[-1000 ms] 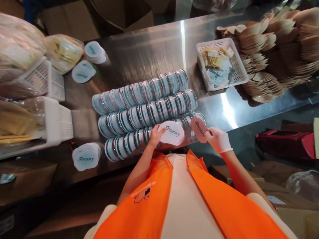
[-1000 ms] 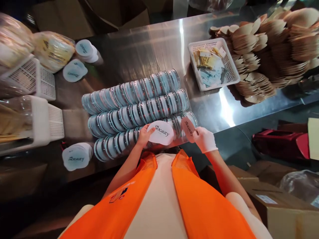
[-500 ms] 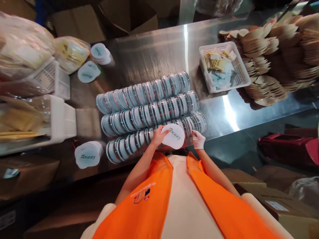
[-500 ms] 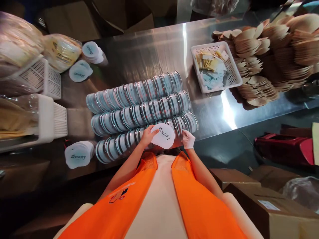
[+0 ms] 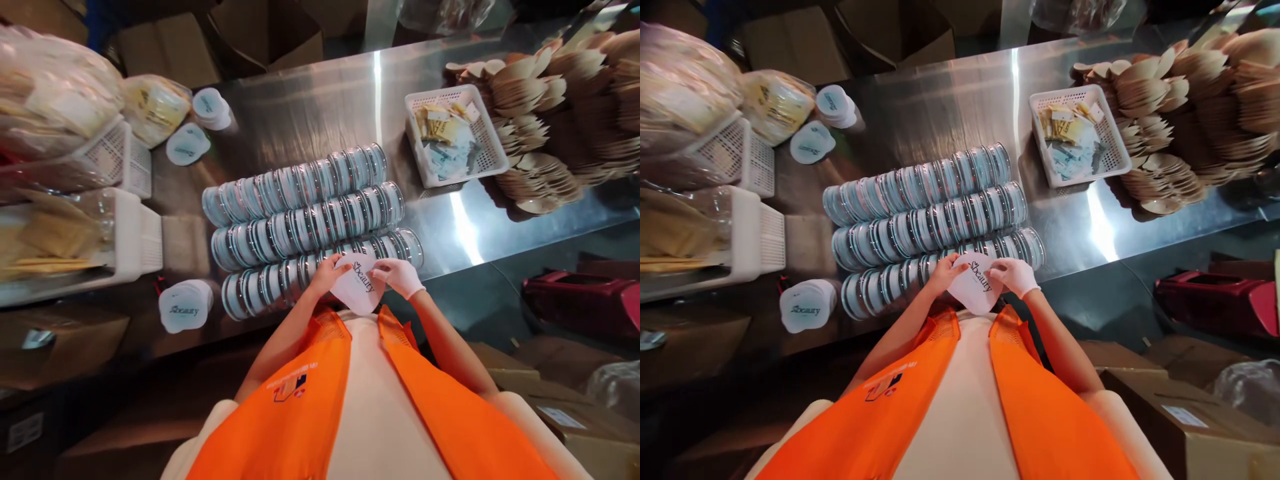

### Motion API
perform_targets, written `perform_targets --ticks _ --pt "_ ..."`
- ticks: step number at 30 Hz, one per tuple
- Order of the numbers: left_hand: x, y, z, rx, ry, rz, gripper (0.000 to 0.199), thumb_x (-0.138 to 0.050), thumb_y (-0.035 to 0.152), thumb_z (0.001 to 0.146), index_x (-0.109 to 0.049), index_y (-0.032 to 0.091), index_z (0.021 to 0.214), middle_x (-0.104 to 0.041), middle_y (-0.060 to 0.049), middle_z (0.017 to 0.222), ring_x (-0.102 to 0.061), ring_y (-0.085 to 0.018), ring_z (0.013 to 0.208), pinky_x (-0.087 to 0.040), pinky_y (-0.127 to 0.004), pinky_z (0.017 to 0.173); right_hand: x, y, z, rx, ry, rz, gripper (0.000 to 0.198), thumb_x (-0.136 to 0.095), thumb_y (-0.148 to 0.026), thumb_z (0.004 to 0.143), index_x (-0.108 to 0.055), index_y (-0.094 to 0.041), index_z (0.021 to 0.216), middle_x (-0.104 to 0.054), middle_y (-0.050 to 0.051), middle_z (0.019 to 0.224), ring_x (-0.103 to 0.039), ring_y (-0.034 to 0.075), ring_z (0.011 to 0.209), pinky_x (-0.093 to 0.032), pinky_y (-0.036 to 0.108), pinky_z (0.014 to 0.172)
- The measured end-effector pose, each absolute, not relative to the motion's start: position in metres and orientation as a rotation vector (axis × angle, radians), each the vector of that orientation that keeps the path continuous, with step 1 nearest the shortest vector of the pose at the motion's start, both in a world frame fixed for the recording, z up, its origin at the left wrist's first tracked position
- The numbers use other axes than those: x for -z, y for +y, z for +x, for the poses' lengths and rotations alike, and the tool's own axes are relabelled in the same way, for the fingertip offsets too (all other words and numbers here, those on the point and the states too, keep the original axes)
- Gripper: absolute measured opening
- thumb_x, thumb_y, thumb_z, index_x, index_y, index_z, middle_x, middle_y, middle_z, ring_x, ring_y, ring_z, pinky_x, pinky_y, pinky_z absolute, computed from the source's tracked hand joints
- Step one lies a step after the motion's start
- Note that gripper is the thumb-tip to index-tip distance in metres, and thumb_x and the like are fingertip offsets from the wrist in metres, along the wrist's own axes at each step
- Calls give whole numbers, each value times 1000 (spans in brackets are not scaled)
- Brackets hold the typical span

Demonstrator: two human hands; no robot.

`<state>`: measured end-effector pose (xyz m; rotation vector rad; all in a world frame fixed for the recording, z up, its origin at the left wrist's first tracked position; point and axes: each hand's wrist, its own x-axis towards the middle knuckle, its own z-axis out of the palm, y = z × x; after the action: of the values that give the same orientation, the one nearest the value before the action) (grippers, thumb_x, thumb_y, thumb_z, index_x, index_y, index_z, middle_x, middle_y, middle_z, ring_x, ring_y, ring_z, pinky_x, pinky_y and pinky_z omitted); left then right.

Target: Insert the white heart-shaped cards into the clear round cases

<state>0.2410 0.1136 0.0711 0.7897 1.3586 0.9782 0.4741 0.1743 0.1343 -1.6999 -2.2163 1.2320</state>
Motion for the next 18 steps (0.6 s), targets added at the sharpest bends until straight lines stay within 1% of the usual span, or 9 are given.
perform_targets --ticks 2,3,5,7,8,10,14,16,18 --pt "-79 108 235 -944 1316 809 48 -85 58 70 -68 16 86 -68 -2 78 -60 -15 66 -46 -23 58 -134 175 470 -1251 -2162 -1697 20 -65 -34 87 -80 -30 99 -79 -4 104 -70 16 92 -51 24 83" --pt "-82 104 230 -919 1286 816 48 -86 56 68 -69 16 89 -70 -3 81 -62 -15 69 -48 -24 60 -133 176 472 -1211 -2114 -1735 21 -62 -33 89 -80 -30 99 -79 -3 105 -71 17 93 -51 25 84" --pt "-86 97 216 -854 1218 821 51 -89 51 66 -72 17 100 -73 -5 93 -66 -18 77 -52 -26 66 -130 178 482 -1119 -2016 -1817 27 -56 -32 91 -78 -27 106 -79 0 108 -70 18 96 -52 27 87" --pt "-88 91 201 -799 1179 806 54 -89 48 68 -72 17 109 -75 -7 100 -69 -19 83 -54 -27 70 -131 181 495 -1001 -1956 -1898 32 -51 -32 93 -77 -22 111 -78 5 110 -70 20 98 -52 29 88" --pt "-88 89 195 -790 1177 785 55 -88 49 69 -71 17 110 -75 -7 101 -69 -20 82 -54 -27 70 -134 183 500 -924 -1963 -1925 34 -50 -31 93 -76 -20 111 -77 7 111 -69 21 99 -51 30 88" --pt "-86 88 188 -825 1206 720 55 -87 52 70 -72 16 109 -76 -9 100 -69 -20 80 -55 -28 68 -143 186 503 -768 -2074 -1965 34 -48 -30 94 -76 -18 109 -77 10 110 -68 22 97 -49 30 85" --pt "-83 95 180 -985 1320 663 58 -87 56 67 -71 15 104 -76 -8 96 -68 -19 77 -56 -29 68 -173 187 484 -549 -2394 -2029 31 -46 -27 97 -74 -16 93 -75 13 98 -66 21 85 -42 29 69" --pt "-82 98 175 -1041 1376 680 57 -86 56 67 -71 16 103 -76 -6 93 -67 -18 76 -54 -28 68 -189 185 469 -489 -2493 -2062 32 -45 -28 99 -73 -15 92 -74 16 96 -67 21 83 -40 30 66" --pt "-80 99 170 -1084 1407 701 54 -86 55 68 -70 16 102 -74 -5 92 -65 -17 76 -53 -27 68 -201 184 454 -469 -2575 -2106 33 -45 -32 101 -72 -14 94 -74 18 96 -69 23 82 -40 30 66"
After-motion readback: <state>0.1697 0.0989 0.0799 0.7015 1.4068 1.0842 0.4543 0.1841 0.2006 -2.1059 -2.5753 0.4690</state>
